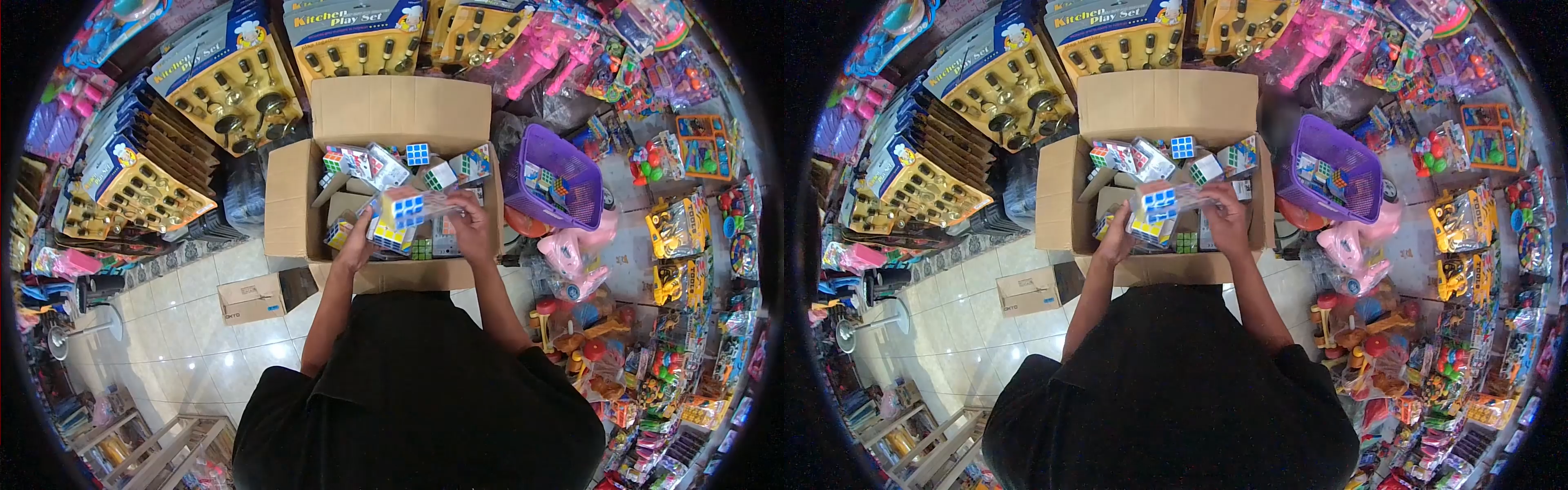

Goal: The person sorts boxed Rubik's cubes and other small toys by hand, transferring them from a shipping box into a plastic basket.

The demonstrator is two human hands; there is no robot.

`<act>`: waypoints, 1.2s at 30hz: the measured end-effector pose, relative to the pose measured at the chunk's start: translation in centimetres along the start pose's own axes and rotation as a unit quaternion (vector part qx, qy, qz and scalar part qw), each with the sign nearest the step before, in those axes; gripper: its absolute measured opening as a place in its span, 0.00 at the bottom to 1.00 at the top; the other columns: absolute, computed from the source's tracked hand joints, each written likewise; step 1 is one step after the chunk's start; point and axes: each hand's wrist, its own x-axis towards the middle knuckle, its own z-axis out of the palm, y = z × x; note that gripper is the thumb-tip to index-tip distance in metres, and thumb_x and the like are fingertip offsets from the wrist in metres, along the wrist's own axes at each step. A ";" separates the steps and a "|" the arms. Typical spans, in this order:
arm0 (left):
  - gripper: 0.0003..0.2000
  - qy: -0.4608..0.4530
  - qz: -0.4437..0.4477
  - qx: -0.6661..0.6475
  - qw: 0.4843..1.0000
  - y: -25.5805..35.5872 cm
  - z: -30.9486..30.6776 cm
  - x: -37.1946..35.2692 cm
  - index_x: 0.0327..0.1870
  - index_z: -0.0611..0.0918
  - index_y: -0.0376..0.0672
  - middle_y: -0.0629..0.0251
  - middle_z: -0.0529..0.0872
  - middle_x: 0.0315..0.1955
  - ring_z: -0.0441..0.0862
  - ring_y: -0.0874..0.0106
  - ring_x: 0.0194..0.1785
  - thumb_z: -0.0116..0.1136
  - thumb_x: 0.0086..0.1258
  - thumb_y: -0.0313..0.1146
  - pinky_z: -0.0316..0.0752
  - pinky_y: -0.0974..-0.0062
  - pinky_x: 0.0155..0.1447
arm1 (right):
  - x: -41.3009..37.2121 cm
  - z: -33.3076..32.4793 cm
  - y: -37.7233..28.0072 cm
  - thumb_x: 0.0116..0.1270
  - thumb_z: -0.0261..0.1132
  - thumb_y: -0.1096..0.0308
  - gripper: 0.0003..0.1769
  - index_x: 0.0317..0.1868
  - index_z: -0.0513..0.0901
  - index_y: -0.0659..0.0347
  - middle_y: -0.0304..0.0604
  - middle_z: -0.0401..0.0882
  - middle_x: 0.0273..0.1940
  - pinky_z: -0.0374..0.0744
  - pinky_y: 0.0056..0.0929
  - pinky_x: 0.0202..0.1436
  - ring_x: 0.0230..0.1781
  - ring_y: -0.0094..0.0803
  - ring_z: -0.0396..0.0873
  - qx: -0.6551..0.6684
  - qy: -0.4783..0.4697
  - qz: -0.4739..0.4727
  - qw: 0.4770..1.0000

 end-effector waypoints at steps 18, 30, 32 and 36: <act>0.42 -0.204 0.024 -0.040 0.978 -0.8 1.7 -0.5 0.74 0.53 0.40 0.57 0.71 0.63 0.76 0.64 0.62 0.63 0.66 0.47 0.79 0.59 0.58 | -0.2 -2.9 2.7 0.68 0.54 0.81 0.11 0.44 0.82 0.62 0.49 0.75 0.60 0.73 0.30 0.61 0.58 0.34 0.75 0.139 -0.076 0.125 0.979; 0.47 -0.158 0.037 -0.062 0.985 -0.9 2.4 0.9 0.75 0.50 0.39 0.58 0.69 0.66 0.71 0.65 0.66 0.68 0.56 0.27 0.69 0.64 0.69 | 3.0 -3.4 2.8 0.70 0.57 0.74 0.21 0.62 0.66 0.62 0.49 0.80 0.53 0.79 0.27 0.50 0.50 0.32 0.80 0.136 0.063 0.109 0.983; 0.47 -0.136 0.046 -0.055 0.988 -1.2 1.7 1.3 0.75 0.50 0.39 0.58 0.68 0.66 0.70 0.66 0.66 0.68 0.56 0.27 0.68 0.65 0.69 | 3.8 -4.1 4.0 0.70 0.59 0.73 0.20 0.60 0.68 0.62 0.48 0.80 0.50 0.80 0.26 0.46 0.47 0.31 0.80 0.109 0.158 0.132 0.973; 0.46 -0.100 0.074 -0.046 0.991 -1.1 0.7 2.0 0.75 0.51 0.40 0.60 0.68 0.66 0.69 0.66 0.67 0.67 0.57 0.27 0.66 0.67 0.69 | 4.0 -7.0 9.1 0.68 0.62 0.68 0.21 0.59 0.68 0.62 0.44 0.79 0.46 0.81 0.27 0.39 0.43 0.31 0.81 0.083 0.239 0.252 0.934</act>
